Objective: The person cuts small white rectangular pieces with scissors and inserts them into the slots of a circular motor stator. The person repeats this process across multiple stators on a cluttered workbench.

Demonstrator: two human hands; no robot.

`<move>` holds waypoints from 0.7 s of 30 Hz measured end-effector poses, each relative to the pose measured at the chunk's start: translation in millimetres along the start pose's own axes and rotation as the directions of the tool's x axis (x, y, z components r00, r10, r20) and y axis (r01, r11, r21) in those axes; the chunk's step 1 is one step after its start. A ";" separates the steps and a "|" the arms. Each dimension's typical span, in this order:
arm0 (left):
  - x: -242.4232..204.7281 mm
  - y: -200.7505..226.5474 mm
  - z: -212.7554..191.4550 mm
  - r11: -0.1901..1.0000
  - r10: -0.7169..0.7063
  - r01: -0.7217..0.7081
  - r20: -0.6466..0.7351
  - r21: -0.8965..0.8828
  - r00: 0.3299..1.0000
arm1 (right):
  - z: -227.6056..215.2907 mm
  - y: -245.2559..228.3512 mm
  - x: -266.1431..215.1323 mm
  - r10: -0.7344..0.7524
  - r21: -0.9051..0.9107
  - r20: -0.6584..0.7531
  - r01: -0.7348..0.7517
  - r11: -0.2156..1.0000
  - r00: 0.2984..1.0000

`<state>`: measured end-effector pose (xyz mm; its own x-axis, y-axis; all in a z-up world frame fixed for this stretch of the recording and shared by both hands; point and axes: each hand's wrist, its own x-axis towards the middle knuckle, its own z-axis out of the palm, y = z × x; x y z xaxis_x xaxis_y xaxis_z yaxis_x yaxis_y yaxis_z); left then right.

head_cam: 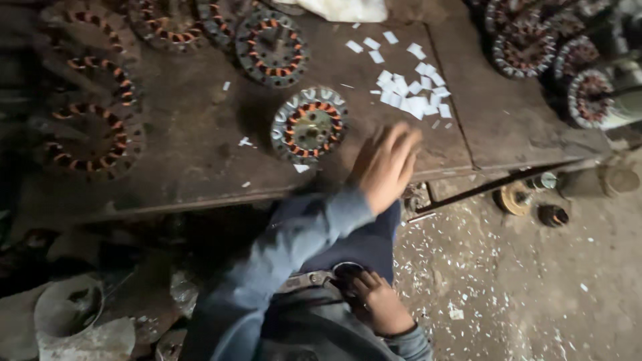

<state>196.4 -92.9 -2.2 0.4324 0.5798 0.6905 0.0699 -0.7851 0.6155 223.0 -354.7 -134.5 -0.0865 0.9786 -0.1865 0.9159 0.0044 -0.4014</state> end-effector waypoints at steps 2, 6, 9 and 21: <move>36.1 -23.0 47.9 0.967 -0.067 0.062 0.014 0.245 0.998 | 10.0 -3.3 -1.2 0.003 -0.049 -0.083 -0.007 0.999 0.997; 84.6 -63.9 104.4 0.775 -0.151 0.150 -0.050 0.614 0.987 | -0.2 -15.7 9.7 -0.023 -0.079 -0.188 0.008 0.997 0.982; 69.6 -70.3 104.6 0.769 -0.312 0.188 0.103 0.611 0.944 | -23.7 -10.0 11.7 -0.036 0.073 -0.020 0.037 0.997 0.999; -28.8 -36.5 -46.1 0.922 0.170 -0.292 0.412 0.254 0.895 | -30.9 41.3 -87.1 0.455 0.777 -0.032 -0.264 0.572 0.890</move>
<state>140.0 -70.8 -27.1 0.7696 0.2953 0.5662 0.1661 -0.9487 0.2690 280.4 -433.4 -107.2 0.3522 0.8796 -0.3198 0.2421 -0.4157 -0.8767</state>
